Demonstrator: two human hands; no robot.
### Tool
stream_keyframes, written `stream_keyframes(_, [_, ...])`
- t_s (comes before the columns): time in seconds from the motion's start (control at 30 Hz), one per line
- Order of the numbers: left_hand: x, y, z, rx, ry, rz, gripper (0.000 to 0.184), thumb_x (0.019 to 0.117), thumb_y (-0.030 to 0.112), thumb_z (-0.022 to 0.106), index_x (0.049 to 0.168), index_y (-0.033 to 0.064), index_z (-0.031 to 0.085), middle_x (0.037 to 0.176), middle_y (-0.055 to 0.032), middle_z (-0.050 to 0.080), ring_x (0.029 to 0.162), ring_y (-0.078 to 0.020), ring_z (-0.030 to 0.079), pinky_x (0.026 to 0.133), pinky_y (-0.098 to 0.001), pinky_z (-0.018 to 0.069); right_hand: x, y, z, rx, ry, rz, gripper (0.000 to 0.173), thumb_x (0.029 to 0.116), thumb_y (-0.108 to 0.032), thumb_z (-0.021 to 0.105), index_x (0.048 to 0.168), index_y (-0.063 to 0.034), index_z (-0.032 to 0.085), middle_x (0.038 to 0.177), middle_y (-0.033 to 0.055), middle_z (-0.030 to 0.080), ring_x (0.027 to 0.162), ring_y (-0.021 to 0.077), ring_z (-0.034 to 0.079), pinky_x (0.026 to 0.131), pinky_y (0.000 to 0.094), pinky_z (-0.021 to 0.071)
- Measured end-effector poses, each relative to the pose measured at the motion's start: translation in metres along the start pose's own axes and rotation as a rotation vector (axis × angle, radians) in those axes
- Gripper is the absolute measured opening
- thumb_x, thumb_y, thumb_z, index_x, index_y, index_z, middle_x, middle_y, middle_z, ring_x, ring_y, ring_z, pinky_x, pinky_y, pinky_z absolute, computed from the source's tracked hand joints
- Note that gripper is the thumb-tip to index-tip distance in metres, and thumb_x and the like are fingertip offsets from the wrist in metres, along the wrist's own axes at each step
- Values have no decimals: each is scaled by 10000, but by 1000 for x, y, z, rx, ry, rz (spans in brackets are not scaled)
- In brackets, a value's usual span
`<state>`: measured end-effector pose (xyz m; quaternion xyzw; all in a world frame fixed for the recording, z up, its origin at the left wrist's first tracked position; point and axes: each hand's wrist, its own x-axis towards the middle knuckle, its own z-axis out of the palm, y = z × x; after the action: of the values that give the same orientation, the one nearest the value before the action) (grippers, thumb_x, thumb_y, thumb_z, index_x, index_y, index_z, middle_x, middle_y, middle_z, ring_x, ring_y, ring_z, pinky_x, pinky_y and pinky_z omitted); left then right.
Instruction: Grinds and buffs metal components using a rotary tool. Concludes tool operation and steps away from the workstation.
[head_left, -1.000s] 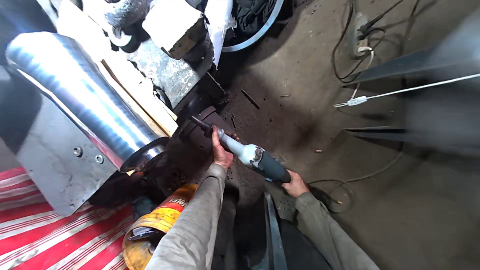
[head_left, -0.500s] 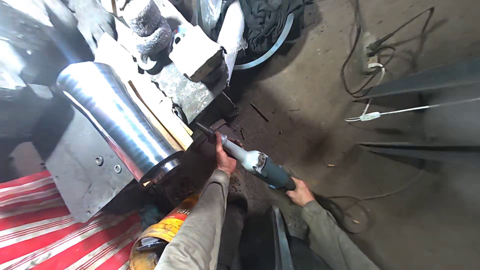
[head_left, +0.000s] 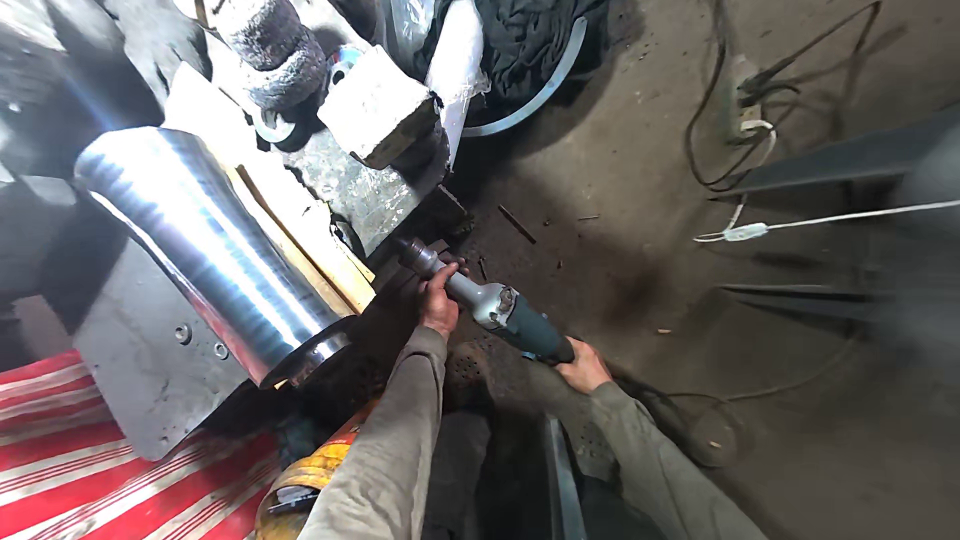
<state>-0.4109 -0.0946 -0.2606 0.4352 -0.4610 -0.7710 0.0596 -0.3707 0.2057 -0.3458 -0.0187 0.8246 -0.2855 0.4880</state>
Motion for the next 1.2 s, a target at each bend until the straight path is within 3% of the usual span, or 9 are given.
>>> stream_keyframes(0.4, [20,-1,16,127,11,-51,331,959,107,624,1290,86,626,1175,-139,706,961,-255,699,831,-432,585,24,6,-1,45,6,5,530,802,-310,830,1261,-83,691,1206,163,719,1188,313,667,1063,562,495])
stream_keyframes(1.2, [41,-19,11,210,35,-73,315,913,140,670,1223,82,646,1122,-130,716,992,-254,693,864,-442,574,58,14,11,48,-7,46,541,777,-293,850,1245,-75,687,1178,169,724,1154,320,680,1042,568,507])
